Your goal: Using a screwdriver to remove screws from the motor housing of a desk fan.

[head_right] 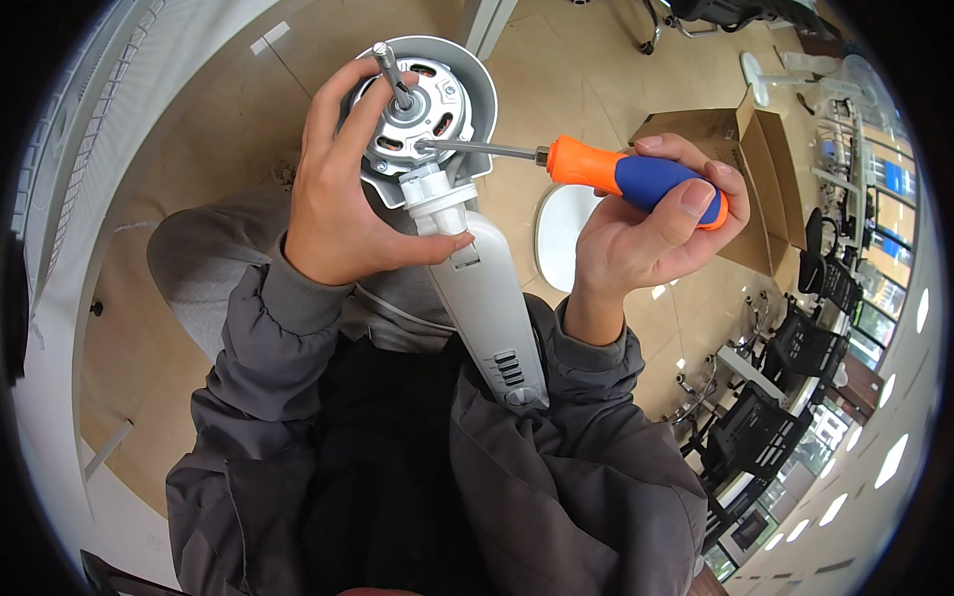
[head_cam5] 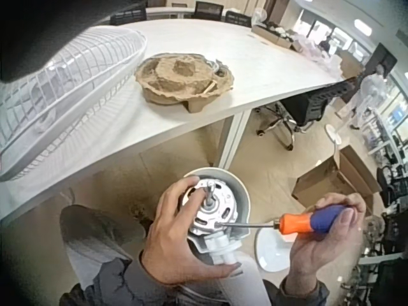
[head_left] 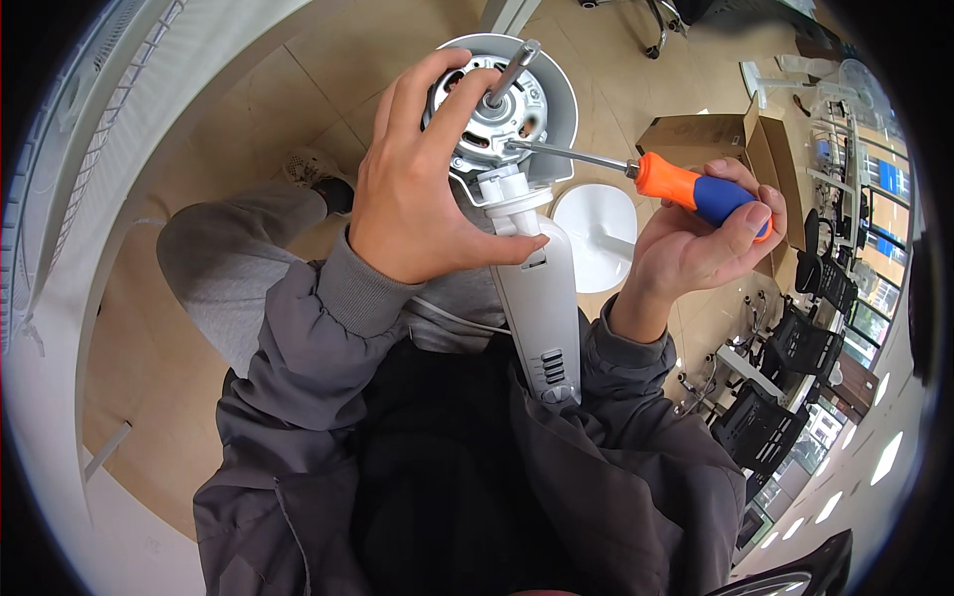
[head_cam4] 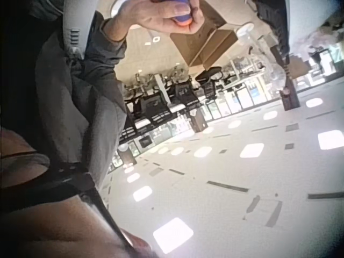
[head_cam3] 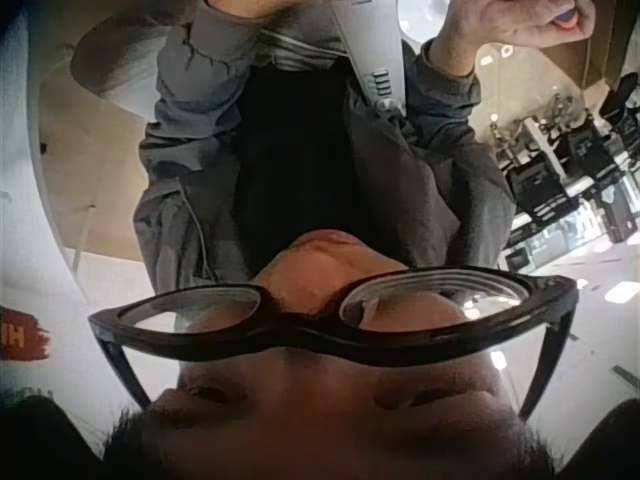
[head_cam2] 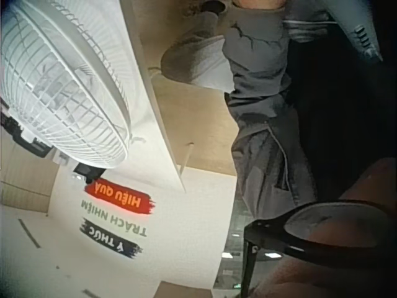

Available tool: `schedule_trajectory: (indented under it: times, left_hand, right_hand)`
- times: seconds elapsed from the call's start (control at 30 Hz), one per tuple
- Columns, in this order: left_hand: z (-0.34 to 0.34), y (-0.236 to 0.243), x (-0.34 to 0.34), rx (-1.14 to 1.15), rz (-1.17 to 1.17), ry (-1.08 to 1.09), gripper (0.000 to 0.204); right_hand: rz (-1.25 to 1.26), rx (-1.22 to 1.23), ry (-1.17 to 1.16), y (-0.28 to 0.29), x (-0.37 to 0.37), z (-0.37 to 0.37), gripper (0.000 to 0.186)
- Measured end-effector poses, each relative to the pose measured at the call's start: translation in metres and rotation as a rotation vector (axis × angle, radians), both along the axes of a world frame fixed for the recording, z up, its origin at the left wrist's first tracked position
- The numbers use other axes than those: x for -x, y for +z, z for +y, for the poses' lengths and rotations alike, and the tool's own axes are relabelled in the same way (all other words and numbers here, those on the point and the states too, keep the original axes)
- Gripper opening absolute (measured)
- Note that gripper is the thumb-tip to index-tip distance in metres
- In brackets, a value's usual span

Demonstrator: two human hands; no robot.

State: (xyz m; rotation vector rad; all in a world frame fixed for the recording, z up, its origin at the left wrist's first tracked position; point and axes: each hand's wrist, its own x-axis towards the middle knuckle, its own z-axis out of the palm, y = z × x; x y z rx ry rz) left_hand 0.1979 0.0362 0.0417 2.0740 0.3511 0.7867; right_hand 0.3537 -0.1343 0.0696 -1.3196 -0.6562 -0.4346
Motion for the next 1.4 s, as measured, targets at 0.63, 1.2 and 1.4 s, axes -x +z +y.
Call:
schedule_trajectory:
  times: [0.63, 1.2, 1.4]
  left_hand:
    - [0.002, 0.002, 0.003, -0.047, 0.026, -0.012, 0.109]
    - [-0.002, -0.009, -0.001, 0.062, -0.112, -0.059, 0.087]
    - [-0.001, -0.008, 0.002, 0.084, -0.044, -0.070, 0.076]
  right_hand:
    - [0.039, 0.051, -0.012, -0.006, -0.003, 0.002, 0.031]
    - [0.127, -0.007, -0.004, -0.004, 0.001, 0.001, 0.027]
    - [0.166, -0.010, -0.013, -0.006, -0.001, 0.001, 0.026]
